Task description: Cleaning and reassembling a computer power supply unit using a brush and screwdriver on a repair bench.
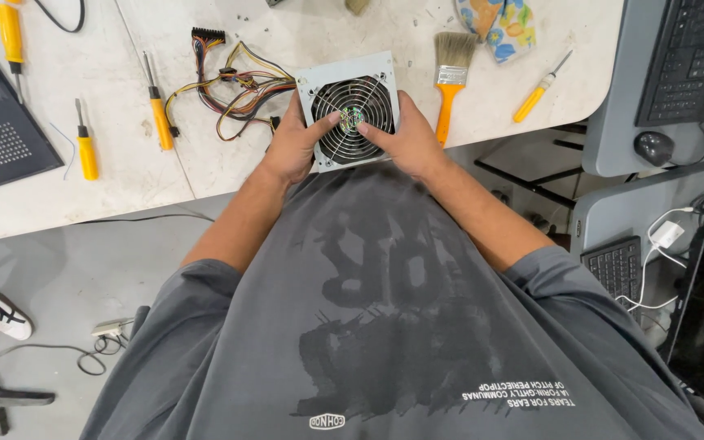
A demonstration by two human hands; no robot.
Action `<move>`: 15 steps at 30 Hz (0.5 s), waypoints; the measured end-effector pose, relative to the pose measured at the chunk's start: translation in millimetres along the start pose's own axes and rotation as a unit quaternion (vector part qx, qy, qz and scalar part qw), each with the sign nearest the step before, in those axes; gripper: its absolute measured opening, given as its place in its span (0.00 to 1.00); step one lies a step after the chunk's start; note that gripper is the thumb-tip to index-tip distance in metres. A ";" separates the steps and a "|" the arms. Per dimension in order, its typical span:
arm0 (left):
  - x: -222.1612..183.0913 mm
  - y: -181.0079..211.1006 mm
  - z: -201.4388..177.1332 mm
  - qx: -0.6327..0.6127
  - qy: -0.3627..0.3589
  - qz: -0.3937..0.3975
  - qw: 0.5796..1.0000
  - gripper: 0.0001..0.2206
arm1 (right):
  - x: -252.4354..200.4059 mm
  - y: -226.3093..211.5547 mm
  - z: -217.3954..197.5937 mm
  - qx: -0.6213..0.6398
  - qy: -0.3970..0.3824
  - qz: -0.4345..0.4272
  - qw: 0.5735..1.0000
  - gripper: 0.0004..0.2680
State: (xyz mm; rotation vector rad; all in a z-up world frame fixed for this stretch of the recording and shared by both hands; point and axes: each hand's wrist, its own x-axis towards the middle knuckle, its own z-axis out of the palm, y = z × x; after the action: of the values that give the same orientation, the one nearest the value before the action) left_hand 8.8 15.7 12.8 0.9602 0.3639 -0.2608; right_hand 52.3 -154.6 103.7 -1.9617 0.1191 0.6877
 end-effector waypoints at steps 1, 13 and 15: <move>-2.6 6.8 1.4 0.000 0.001 0.001 1.000 0.34 | -0.7 -1.3 0.6 0.000 -0.001 -0.001 1.000 0.17; -14.4 36.9 23.6 0.227 0.028 -0.052 0.972 0.37 | -1.6 3.7 0.7 -0.031 -0.013 -0.004 0.999 0.18; -11.1 30.3 21.1 0.207 0.042 -0.036 0.977 0.38 | -0.9 4.8 0.3 -0.033 -0.018 -0.008 0.999 0.16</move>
State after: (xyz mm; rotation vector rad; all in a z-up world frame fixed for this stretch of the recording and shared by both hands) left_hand 13.9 15.4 50.9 1.3728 0.4310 -0.3717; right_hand 49.6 -156.9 100.3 -2.0102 0.0602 0.7244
